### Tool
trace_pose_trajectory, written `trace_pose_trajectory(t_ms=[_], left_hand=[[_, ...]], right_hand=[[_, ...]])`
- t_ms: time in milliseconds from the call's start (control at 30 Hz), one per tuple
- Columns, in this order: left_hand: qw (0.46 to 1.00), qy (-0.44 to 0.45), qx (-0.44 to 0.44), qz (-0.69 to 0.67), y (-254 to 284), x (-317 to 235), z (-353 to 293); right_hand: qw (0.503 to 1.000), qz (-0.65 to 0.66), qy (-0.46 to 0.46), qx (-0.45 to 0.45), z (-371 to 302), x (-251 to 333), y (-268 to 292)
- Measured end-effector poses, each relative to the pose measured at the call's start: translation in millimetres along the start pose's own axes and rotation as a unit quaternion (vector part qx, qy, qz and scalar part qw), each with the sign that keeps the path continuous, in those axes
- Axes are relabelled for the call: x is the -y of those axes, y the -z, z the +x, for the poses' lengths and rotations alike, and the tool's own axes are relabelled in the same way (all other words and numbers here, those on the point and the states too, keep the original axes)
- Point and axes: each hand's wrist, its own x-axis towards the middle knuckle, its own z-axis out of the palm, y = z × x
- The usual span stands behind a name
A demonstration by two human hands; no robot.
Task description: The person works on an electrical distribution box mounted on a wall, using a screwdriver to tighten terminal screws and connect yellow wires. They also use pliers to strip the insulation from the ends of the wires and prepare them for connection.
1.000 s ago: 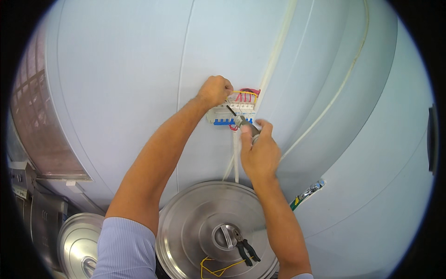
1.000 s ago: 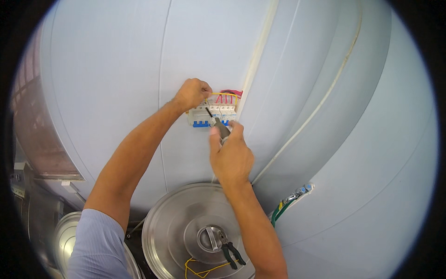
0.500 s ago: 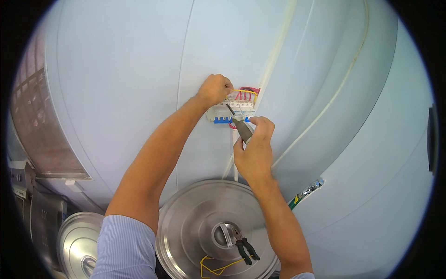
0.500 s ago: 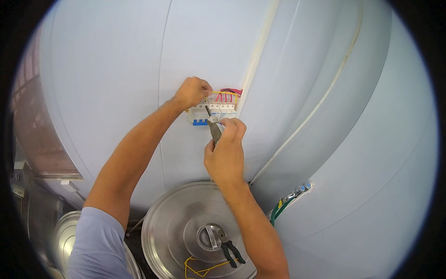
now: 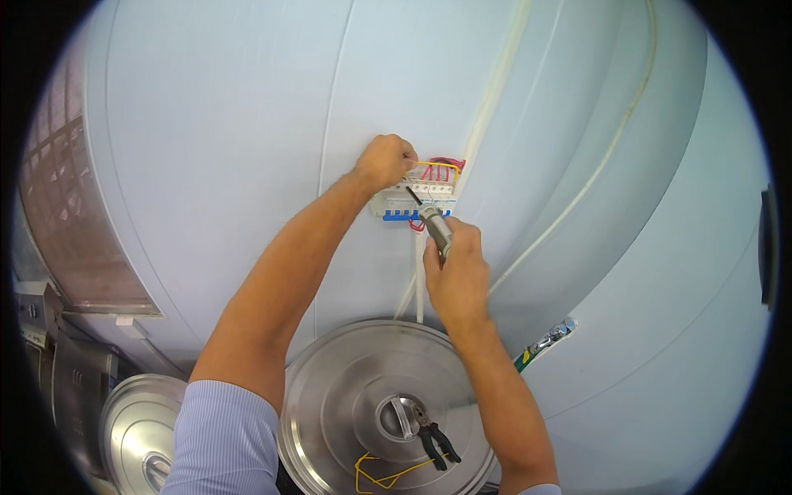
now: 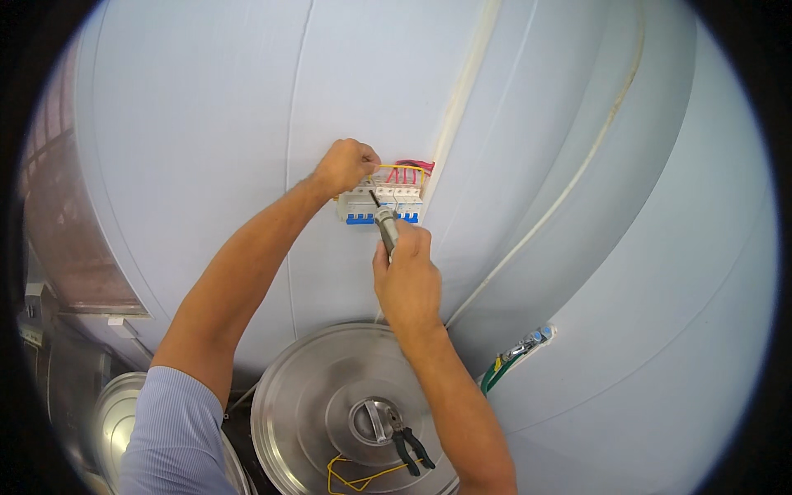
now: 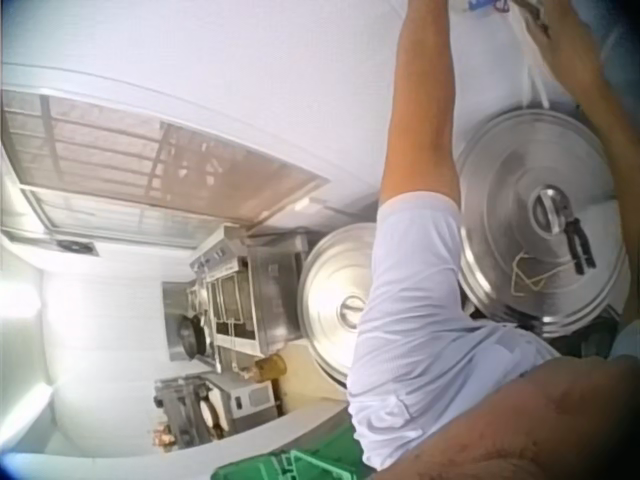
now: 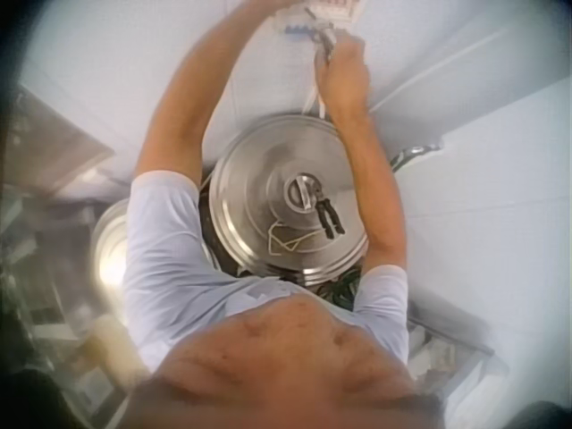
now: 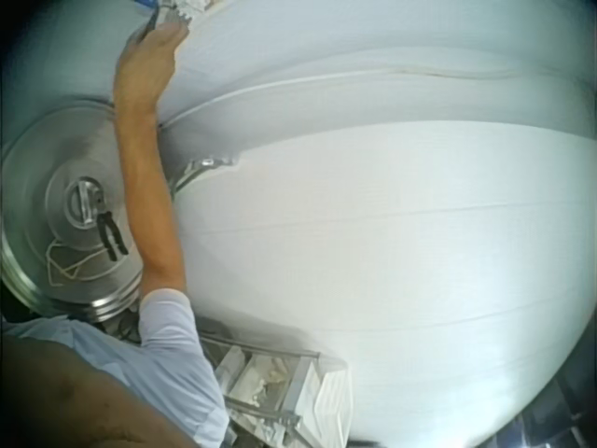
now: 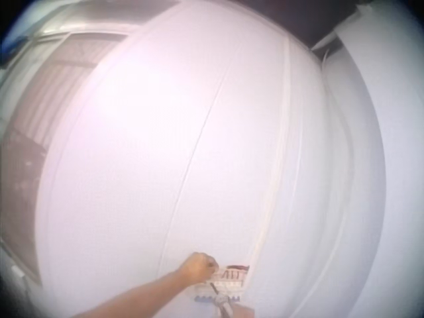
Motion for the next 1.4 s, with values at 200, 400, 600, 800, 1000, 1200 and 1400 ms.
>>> trace_pose_trajectory(t_ms=[200, 400, 600, 800, 1000, 1200, 1400], left_hand=[[1.000, 0.027, 0.010, -0.007, 1, -3, 0], [0.999, 0.035, 0.011, -0.013, 2, -6, -1], [0.999, 0.018, 0.026, 0.015, 5, -6, 2], [0.999, -0.009, 0.022, 0.045, 3, -6, 5], [0.997, -0.019, 0.010, 0.070, -3, -6, 5], [0.998, 0.000, 0.022, 0.056, -2, -6, 7], [0.999, 0.016, 0.000, 0.045, -8, -9, -1]], right_hand=[[0.995, -0.100, -0.015, 0.019, 2, 2, -5], [0.997, -0.076, -0.005, 0.017, -1, 5, -7], [0.997, -0.072, -0.008, 0.019, -1, 3, -6], [0.999, -0.046, -0.004, 0.026, 1, -5, 1], [0.995, -0.034, -0.078, 0.052, 4, -4, 3], [0.986, -0.144, 0.071, 0.047, 0, -6, 7], [0.988, -0.031, -0.106, 0.107, 12, 21, 17]])
